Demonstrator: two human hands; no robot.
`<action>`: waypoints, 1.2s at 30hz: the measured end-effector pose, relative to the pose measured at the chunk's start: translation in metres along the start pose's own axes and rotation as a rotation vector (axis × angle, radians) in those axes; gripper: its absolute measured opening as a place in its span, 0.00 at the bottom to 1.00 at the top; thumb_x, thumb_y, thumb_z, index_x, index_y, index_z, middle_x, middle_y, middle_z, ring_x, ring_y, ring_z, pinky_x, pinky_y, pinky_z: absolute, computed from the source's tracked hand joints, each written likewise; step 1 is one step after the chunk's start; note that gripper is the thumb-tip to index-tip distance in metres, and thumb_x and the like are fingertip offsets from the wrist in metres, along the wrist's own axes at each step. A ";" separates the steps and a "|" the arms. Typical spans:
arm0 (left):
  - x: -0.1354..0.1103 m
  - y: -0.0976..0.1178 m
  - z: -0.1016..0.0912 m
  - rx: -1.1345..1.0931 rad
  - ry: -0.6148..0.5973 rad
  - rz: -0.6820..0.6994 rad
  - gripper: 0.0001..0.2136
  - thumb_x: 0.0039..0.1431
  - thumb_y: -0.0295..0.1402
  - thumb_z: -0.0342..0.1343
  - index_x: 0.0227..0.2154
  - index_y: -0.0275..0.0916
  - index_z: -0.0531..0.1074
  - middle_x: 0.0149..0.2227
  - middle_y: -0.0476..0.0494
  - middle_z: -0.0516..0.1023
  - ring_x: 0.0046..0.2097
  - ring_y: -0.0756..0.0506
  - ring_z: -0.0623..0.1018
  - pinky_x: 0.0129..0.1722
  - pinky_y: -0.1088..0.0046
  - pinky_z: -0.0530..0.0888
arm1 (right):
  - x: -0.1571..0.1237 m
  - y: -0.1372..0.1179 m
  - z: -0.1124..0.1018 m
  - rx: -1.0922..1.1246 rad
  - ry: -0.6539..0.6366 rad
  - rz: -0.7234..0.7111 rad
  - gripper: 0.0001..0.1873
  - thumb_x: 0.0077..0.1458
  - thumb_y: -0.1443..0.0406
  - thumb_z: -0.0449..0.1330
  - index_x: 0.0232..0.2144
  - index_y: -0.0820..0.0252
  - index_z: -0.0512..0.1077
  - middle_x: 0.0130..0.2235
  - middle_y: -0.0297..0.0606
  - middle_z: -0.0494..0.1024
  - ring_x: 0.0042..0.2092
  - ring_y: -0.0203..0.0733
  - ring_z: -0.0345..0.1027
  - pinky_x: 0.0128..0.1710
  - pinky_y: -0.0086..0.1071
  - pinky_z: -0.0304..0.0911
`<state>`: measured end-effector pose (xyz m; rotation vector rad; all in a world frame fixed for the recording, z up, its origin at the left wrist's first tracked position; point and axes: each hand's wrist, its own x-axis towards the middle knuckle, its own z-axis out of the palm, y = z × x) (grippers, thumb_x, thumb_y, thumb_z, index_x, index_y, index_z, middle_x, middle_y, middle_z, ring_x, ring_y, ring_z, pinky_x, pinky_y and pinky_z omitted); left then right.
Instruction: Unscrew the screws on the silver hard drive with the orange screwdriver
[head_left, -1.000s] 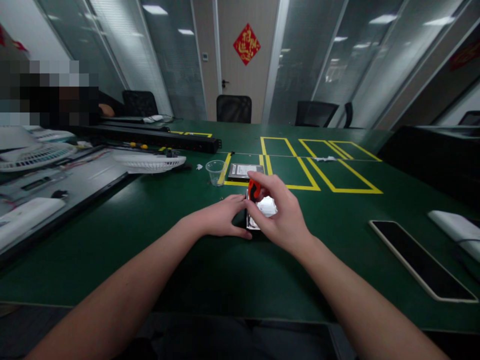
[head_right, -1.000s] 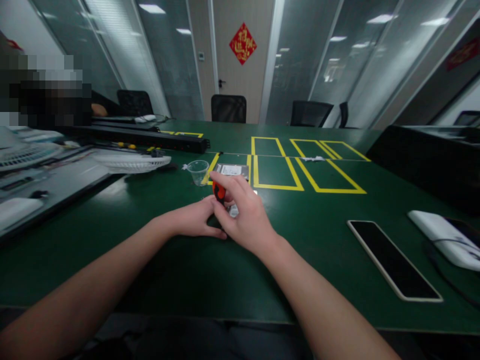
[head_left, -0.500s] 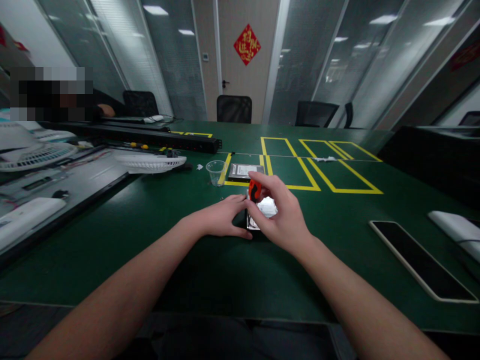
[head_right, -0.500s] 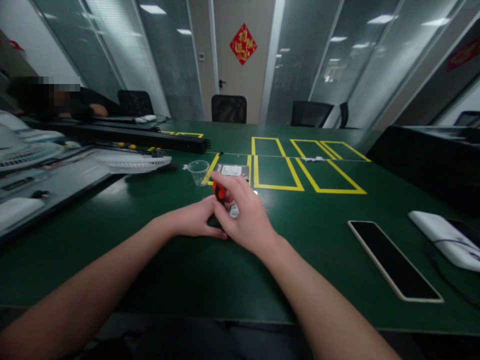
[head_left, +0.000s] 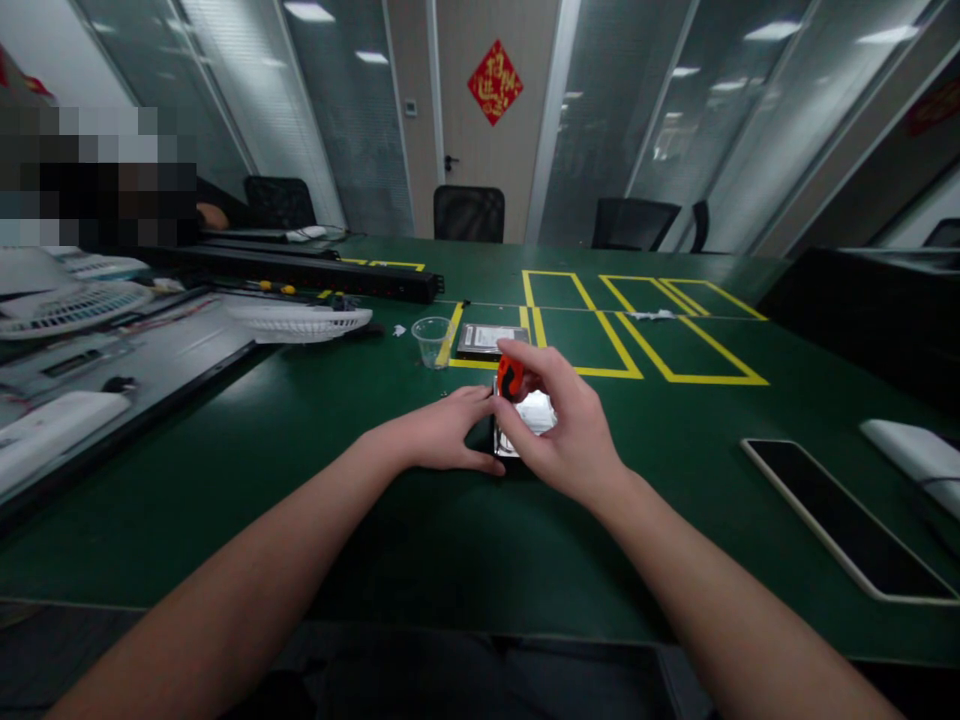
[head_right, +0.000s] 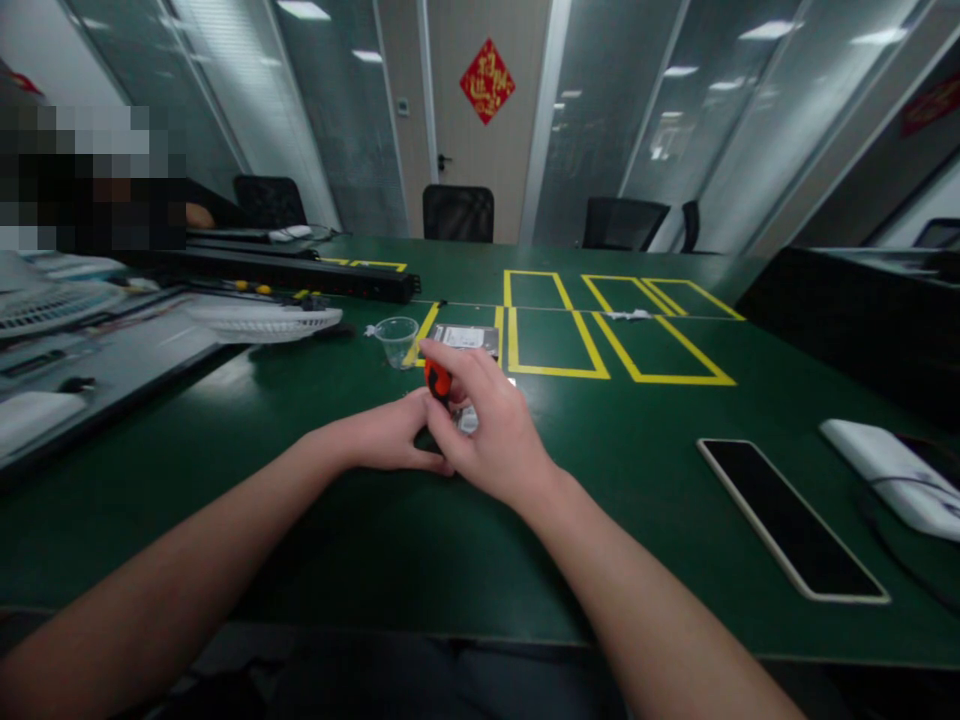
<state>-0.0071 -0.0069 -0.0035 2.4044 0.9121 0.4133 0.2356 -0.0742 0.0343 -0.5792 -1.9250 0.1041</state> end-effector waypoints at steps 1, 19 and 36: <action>0.000 0.001 0.000 0.000 -0.004 -0.006 0.44 0.63 0.54 0.88 0.77 0.48 0.82 0.81 0.29 0.82 0.84 0.17 0.78 0.86 0.31 0.76 | 0.000 0.000 0.000 -0.005 0.000 0.005 0.32 0.81 0.70 0.66 0.80 0.46 0.75 0.61 0.44 0.90 0.52 0.52 0.86 0.57 0.51 0.88; 0.000 0.005 -0.004 0.034 -0.031 -0.014 0.43 0.64 0.59 0.86 0.77 0.48 0.83 0.77 0.30 0.85 0.82 0.17 0.79 0.83 0.34 0.78 | -0.001 0.001 0.000 -0.019 -0.018 0.065 0.32 0.80 0.67 0.67 0.80 0.47 0.74 0.63 0.45 0.90 0.53 0.53 0.87 0.57 0.51 0.89; 0.000 0.002 -0.004 0.043 -0.041 -0.002 0.48 0.66 0.59 0.86 0.82 0.46 0.80 0.85 0.27 0.79 0.88 0.16 0.73 0.88 0.33 0.74 | -0.002 0.003 0.002 -0.006 0.010 0.062 0.31 0.82 0.67 0.67 0.81 0.47 0.75 0.65 0.47 0.90 0.54 0.54 0.89 0.57 0.50 0.91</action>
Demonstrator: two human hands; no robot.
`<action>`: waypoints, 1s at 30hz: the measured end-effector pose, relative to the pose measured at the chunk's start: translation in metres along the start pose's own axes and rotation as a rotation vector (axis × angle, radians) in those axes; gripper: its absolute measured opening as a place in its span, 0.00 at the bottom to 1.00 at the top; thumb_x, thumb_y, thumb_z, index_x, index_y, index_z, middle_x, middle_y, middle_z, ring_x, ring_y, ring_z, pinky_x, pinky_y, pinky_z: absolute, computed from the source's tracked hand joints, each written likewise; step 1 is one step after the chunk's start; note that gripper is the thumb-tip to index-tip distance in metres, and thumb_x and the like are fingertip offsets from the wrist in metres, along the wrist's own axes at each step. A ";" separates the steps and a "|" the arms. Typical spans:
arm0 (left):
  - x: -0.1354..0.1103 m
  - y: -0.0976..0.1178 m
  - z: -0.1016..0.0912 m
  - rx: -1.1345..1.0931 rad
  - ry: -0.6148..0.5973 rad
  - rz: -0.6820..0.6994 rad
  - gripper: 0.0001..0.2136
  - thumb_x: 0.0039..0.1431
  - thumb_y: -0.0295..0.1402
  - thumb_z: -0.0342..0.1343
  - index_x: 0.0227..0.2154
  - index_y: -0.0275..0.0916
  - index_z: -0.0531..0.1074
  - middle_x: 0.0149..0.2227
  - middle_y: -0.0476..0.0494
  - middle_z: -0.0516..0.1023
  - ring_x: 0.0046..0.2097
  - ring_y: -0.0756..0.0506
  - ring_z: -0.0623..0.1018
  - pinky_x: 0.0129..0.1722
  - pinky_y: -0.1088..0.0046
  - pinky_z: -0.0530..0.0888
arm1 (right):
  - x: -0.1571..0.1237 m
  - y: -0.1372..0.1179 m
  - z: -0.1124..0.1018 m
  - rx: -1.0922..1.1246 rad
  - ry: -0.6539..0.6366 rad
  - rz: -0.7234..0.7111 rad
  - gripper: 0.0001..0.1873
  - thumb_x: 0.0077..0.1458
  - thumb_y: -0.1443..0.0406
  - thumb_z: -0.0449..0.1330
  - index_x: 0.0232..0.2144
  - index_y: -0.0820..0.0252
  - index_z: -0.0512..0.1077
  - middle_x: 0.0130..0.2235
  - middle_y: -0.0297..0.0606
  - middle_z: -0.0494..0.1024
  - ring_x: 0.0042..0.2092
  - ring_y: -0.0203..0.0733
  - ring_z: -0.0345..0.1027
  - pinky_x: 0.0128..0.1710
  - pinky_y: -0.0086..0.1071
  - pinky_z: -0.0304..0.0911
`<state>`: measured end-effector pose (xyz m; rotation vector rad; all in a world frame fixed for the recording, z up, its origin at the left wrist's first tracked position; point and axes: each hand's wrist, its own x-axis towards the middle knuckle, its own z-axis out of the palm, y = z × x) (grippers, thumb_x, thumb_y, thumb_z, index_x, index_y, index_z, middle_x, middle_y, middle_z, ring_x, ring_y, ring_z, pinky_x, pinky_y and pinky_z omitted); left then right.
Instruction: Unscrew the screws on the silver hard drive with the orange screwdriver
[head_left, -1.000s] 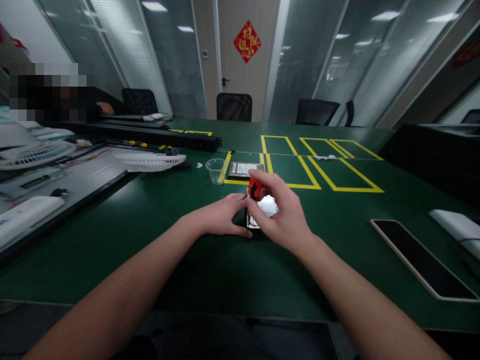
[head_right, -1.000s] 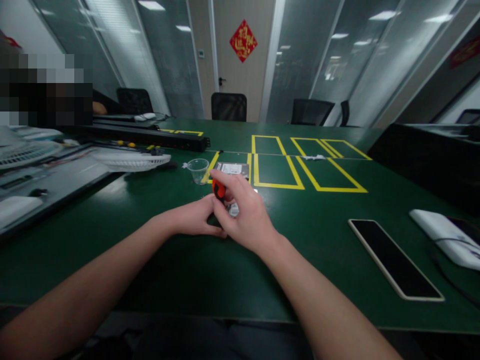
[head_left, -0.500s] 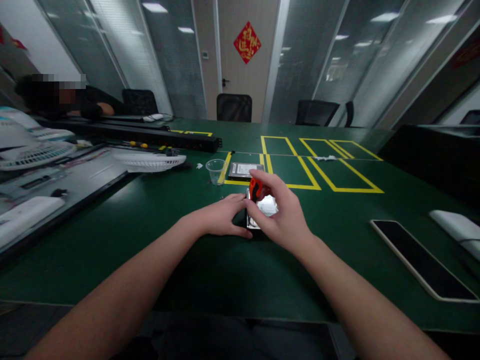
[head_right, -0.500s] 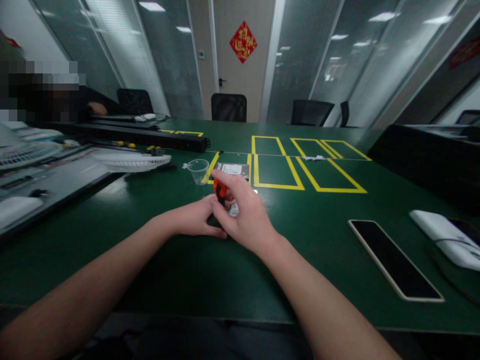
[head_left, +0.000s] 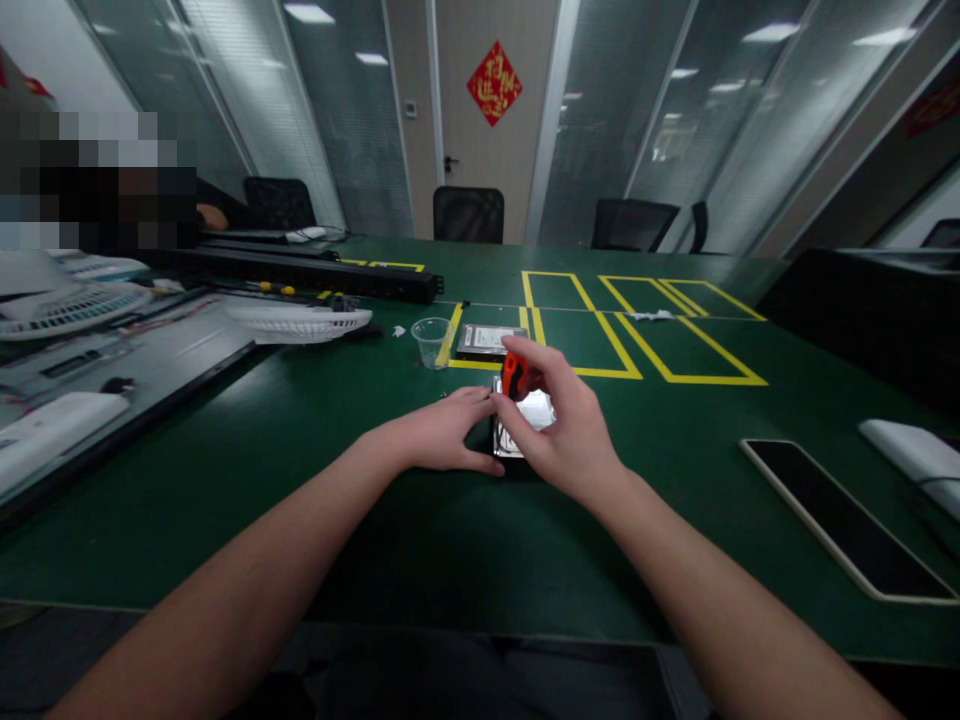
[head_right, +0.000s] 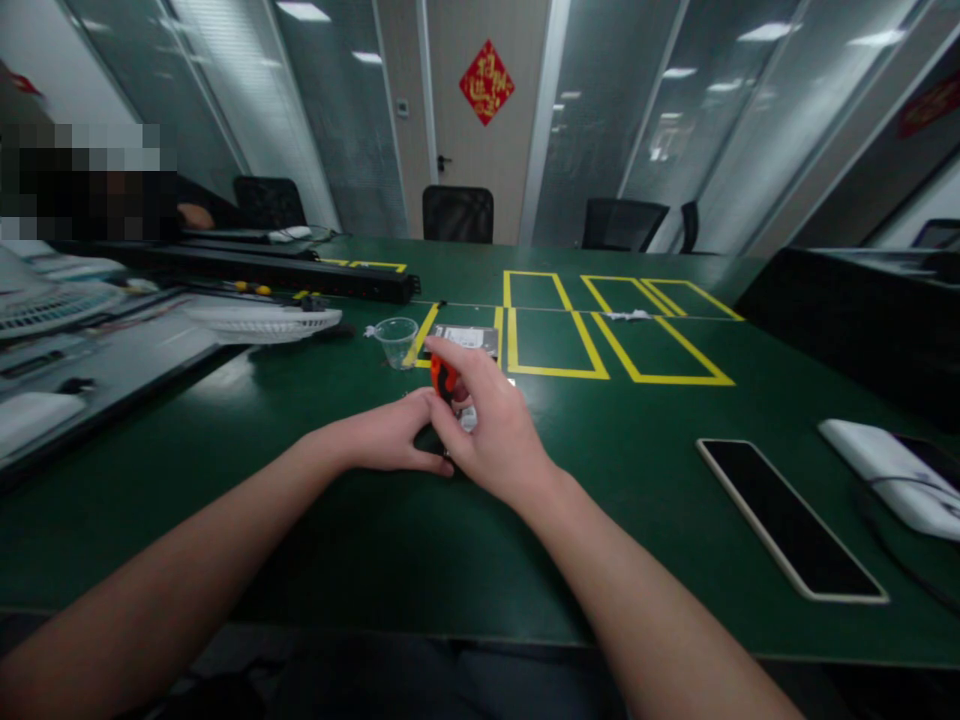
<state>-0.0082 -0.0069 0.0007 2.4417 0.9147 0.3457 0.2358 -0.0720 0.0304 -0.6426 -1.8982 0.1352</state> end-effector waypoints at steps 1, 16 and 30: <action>0.000 0.000 0.000 0.002 0.001 0.001 0.47 0.66 0.60 0.86 0.82 0.47 0.80 0.85 0.27 0.79 0.88 0.16 0.73 0.88 0.33 0.74 | 0.000 0.000 0.000 -0.001 0.001 0.001 0.31 0.82 0.67 0.67 0.81 0.47 0.75 0.65 0.46 0.90 0.53 0.53 0.88 0.57 0.50 0.91; 0.001 -0.002 0.002 -0.009 0.004 0.024 0.48 0.66 0.59 0.85 0.83 0.46 0.79 0.85 0.26 0.79 0.88 0.17 0.74 0.88 0.32 0.73 | 0.000 0.001 0.000 -0.019 -0.030 0.041 0.33 0.81 0.66 0.68 0.82 0.47 0.73 0.69 0.49 0.90 0.58 0.57 0.90 0.59 0.53 0.92; 0.001 -0.001 0.002 -0.014 0.010 0.012 0.47 0.65 0.57 0.86 0.81 0.47 0.80 0.85 0.28 0.79 0.88 0.18 0.74 0.89 0.35 0.72 | 0.000 -0.001 -0.001 -0.003 -0.027 0.028 0.32 0.82 0.67 0.67 0.81 0.48 0.73 0.69 0.50 0.90 0.60 0.57 0.92 0.61 0.53 0.92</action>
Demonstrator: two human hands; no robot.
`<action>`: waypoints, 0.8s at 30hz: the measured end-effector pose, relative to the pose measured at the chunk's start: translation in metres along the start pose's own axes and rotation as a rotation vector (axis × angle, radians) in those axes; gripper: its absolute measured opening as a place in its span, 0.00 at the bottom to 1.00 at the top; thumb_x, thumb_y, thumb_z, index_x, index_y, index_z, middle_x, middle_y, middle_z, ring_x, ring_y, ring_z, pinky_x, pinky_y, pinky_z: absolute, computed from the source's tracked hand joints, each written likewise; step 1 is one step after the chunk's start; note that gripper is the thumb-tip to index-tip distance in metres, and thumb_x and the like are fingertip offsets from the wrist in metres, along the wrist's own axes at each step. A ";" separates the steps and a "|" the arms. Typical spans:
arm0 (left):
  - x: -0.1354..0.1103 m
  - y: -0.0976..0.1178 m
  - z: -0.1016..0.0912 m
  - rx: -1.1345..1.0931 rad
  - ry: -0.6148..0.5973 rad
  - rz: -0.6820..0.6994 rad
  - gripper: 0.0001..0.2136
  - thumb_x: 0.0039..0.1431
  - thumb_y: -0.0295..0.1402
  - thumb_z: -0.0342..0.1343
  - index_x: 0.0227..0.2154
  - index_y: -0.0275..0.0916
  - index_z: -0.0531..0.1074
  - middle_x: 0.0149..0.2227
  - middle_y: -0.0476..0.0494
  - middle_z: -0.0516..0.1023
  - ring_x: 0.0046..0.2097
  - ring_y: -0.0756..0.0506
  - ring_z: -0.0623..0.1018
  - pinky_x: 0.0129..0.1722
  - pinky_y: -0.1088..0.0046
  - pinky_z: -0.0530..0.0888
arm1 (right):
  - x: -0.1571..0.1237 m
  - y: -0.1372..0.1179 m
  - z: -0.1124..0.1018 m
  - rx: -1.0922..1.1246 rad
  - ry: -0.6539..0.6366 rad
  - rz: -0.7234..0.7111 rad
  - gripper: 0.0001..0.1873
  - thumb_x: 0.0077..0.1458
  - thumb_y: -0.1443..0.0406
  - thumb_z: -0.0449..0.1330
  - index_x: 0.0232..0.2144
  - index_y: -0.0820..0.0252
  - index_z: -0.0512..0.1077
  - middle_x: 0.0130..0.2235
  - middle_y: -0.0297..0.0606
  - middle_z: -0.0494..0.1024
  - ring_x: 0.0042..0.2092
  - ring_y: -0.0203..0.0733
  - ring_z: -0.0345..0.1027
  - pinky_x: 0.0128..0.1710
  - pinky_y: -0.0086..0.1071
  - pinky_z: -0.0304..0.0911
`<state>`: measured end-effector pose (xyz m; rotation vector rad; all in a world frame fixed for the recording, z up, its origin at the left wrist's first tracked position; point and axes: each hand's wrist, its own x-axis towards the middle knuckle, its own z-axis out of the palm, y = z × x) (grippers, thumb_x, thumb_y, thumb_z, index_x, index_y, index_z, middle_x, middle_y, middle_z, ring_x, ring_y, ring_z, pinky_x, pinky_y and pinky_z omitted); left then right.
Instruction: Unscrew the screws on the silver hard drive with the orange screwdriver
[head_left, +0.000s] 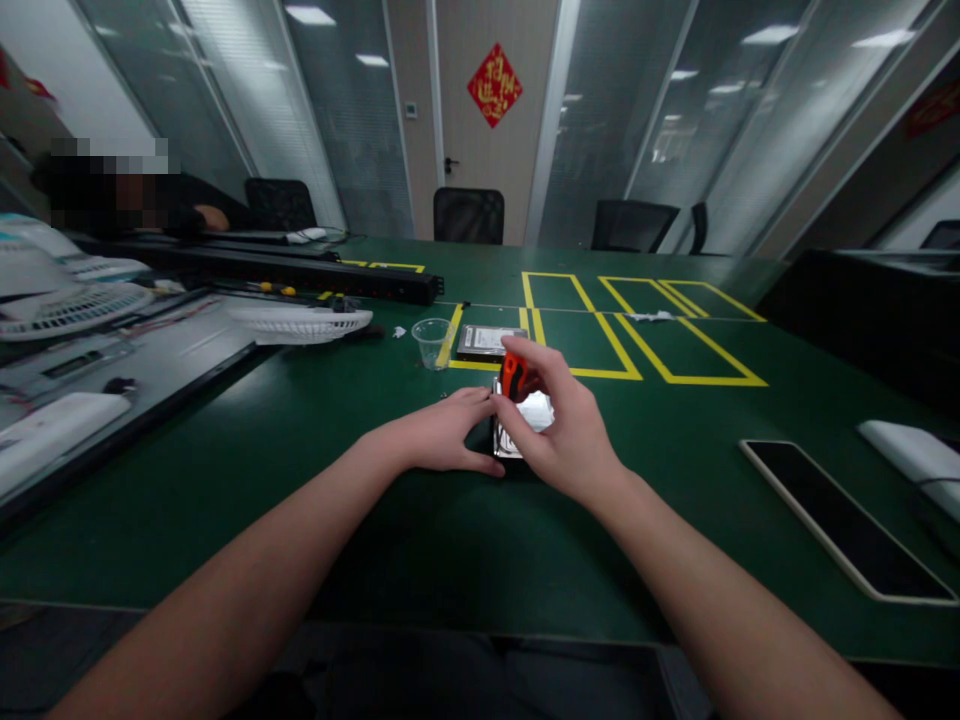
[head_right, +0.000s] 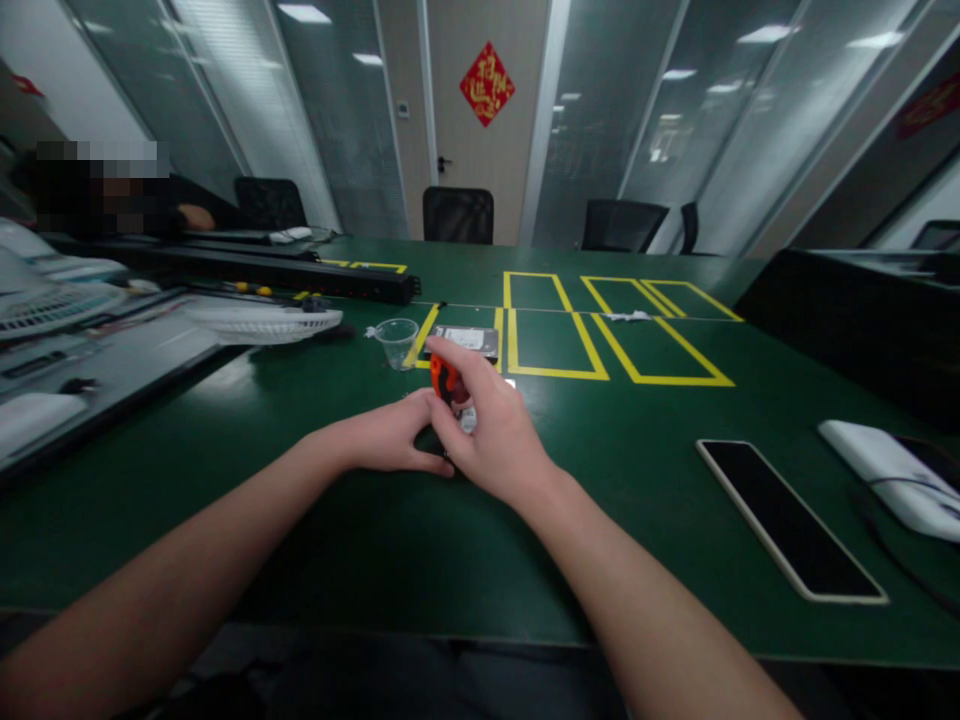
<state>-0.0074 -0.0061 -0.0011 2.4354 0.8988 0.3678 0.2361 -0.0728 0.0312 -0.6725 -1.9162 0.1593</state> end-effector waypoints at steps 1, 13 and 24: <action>0.000 0.000 0.000 0.001 0.000 0.001 0.47 0.65 0.58 0.86 0.81 0.48 0.80 0.85 0.28 0.80 0.88 0.18 0.74 0.89 0.35 0.72 | 0.000 0.000 0.000 0.004 0.003 -0.006 0.31 0.82 0.67 0.67 0.81 0.48 0.74 0.70 0.50 0.90 0.61 0.57 0.92 0.62 0.54 0.92; 0.001 0.001 0.000 -0.003 -0.007 -0.013 0.47 0.65 0.57 0.86 0.81 0.46 0.80 0.84 0.27 0.80 0.87 0.17 0.75 0.88 0.33 0.73 | -0.001 0.001 0.000 0.000 -0.017 0.013 0.33 0.81 0.67 0.67 0.83 0.47 0.73 0.70 0.49 0.90 0.62 0.59 0.91 0.64 0.55 0.91; 0.001 0.001 0.000 0.001 -0.010 -0.025 0.47 0.64 0.57 0.86 0.81 0.46 0.80 0.84 0.28 0.79 0.87 0.17 0.75 0.88 0.33 0.73 | 0.000 0.000 0.000 0.016 -0.001 -0.010 0.31 0.82 0.67 0.66 0.81 0.48 0.74 0.70 0.49 0.90 0.63 0.58 0.92 0.63 0.54 0.92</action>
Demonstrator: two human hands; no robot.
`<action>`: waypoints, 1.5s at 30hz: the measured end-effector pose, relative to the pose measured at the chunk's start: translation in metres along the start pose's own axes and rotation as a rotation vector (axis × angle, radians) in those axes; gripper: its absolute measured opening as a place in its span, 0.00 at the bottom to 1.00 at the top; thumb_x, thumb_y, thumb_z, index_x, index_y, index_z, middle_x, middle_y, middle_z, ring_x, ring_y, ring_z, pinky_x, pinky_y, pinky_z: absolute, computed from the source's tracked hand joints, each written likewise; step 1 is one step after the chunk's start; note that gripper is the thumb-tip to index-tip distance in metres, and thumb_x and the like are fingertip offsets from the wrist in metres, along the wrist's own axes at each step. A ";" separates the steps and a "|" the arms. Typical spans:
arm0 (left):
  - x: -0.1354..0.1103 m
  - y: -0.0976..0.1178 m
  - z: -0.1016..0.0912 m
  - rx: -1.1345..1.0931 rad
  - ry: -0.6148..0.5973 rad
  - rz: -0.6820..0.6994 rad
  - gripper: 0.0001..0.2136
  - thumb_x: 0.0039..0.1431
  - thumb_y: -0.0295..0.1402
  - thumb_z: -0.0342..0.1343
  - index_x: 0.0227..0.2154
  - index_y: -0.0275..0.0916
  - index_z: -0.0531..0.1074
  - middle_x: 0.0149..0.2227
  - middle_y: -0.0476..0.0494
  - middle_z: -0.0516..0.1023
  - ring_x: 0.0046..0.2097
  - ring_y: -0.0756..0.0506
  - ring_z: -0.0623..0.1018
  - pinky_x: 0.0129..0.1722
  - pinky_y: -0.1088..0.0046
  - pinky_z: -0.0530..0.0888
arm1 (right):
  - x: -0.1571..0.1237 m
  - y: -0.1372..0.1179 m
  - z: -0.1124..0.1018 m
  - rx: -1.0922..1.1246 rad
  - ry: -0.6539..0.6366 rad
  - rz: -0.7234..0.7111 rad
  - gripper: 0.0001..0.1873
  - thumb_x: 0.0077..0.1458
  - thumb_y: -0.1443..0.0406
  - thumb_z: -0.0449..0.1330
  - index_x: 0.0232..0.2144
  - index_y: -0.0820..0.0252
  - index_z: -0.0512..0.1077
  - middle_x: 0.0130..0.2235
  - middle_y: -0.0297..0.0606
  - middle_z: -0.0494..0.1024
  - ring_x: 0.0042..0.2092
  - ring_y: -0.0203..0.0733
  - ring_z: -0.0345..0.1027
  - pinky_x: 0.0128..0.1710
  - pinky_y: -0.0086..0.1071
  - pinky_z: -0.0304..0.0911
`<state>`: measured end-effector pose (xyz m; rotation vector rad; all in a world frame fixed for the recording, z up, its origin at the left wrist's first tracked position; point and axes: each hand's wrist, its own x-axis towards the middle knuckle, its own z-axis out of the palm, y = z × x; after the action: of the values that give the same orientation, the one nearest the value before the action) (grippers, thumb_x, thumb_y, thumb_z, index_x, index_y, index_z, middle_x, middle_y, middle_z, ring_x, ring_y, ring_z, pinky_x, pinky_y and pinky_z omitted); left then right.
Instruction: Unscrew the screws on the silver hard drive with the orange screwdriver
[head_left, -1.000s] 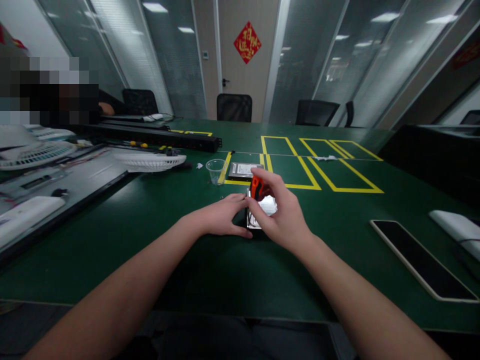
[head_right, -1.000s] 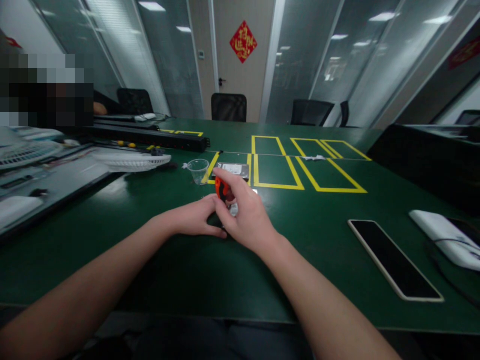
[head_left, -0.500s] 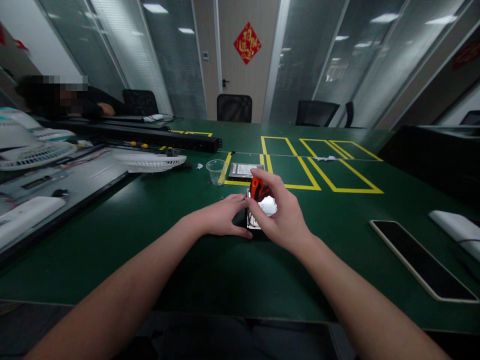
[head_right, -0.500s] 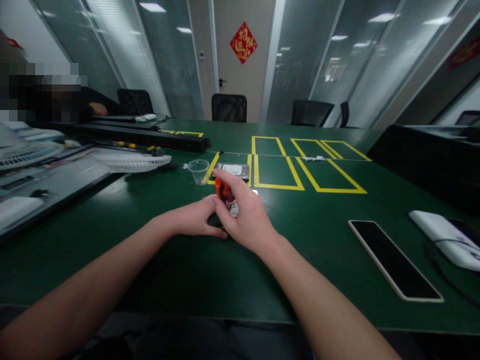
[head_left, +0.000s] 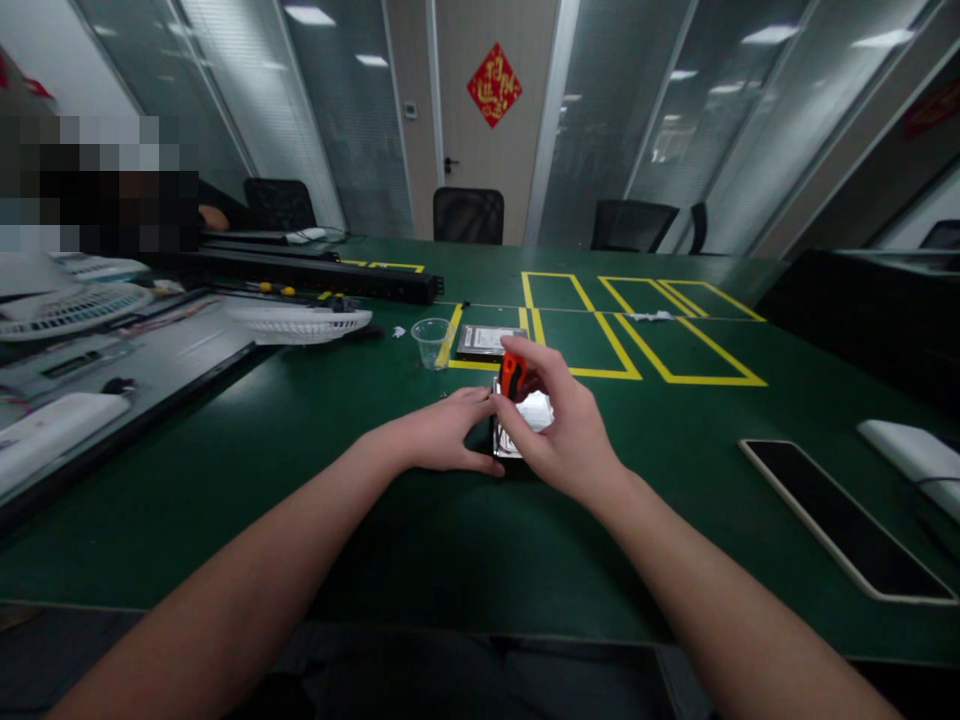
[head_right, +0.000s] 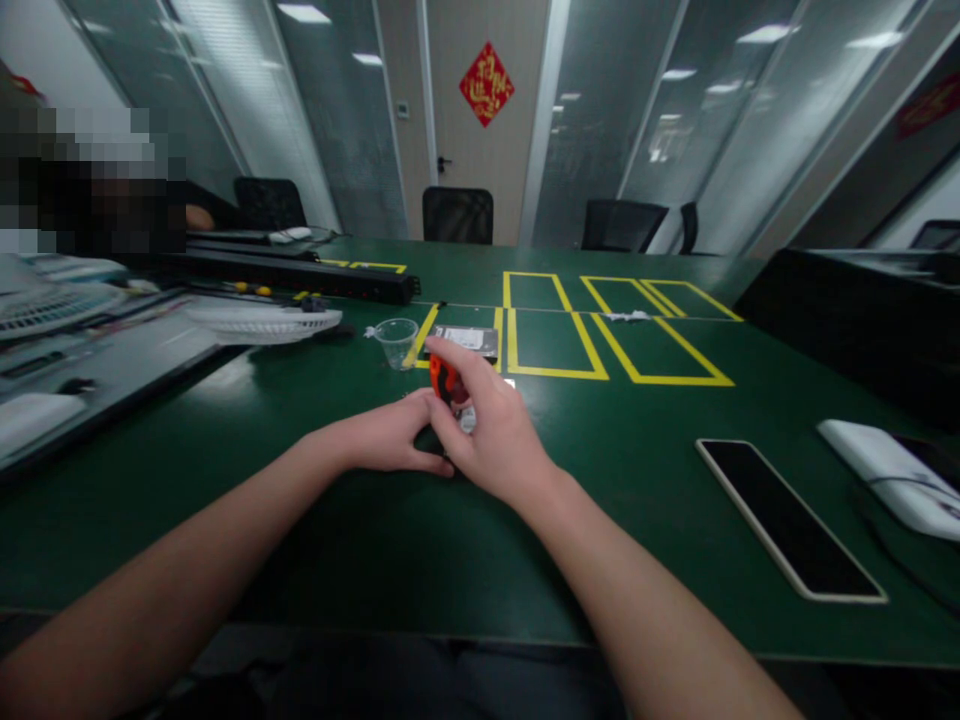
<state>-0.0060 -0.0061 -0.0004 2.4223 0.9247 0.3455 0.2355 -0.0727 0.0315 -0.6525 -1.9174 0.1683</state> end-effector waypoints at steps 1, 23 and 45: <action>0.000 0.001 0.000 0.003 0.000 -0.002 0.47 0.64 0.57 0.86 0.81 0.46 0.80 0.84 0.28 0.80 0.87 0.17 0.75 0.88 0.33 0.73 | 0.000 0.000 0.000 0.004 0.003 -0.007 0.31 0.82 0.68 0.66 0.81 0.48 0.74 0.70 0.49 0.90 0.64 0.58 0.92 0.63 0.53 0.92; -0.001 0.001 -0.001 0.007 0.001 0.003 0.47 0.65 0.58 0.85 0.81 0.46 0.80 0.85 0.27 0.79 0.87 0.17 0.75 0.87 0.31 0.74 | 0.001 -0.002 -0.001 -0.004 -0.006 0.017 0.31 0.82 0.67 0.66 0.81 0.48 0.74 0.70 0.49 0.90 0.62 0.58 0.92 0.63 0.54 0.92; 0.000 0.008 -0.004 -0.002 -0.004 -0.020 0.44 0.63 0.58 0.86 0.77 0.47 0.82 0.78 0.30 0.83 0.83 0.16 0.78 0.85 0.34 0.77 | 0.000 -0.003 -0.003 0.007 -0.035 0.046 0.34 0.79 0.67 0.67 0.82 0.47 0.75 0.68 0.47 0.91 0.58 0.56 0.91 0.61 0.54 0.92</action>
<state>-0.0030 -0.0094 0.0068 2.4091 0.9459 0.3341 0.2376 -0.0757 0.0339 -0.6931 -1.9355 0.2167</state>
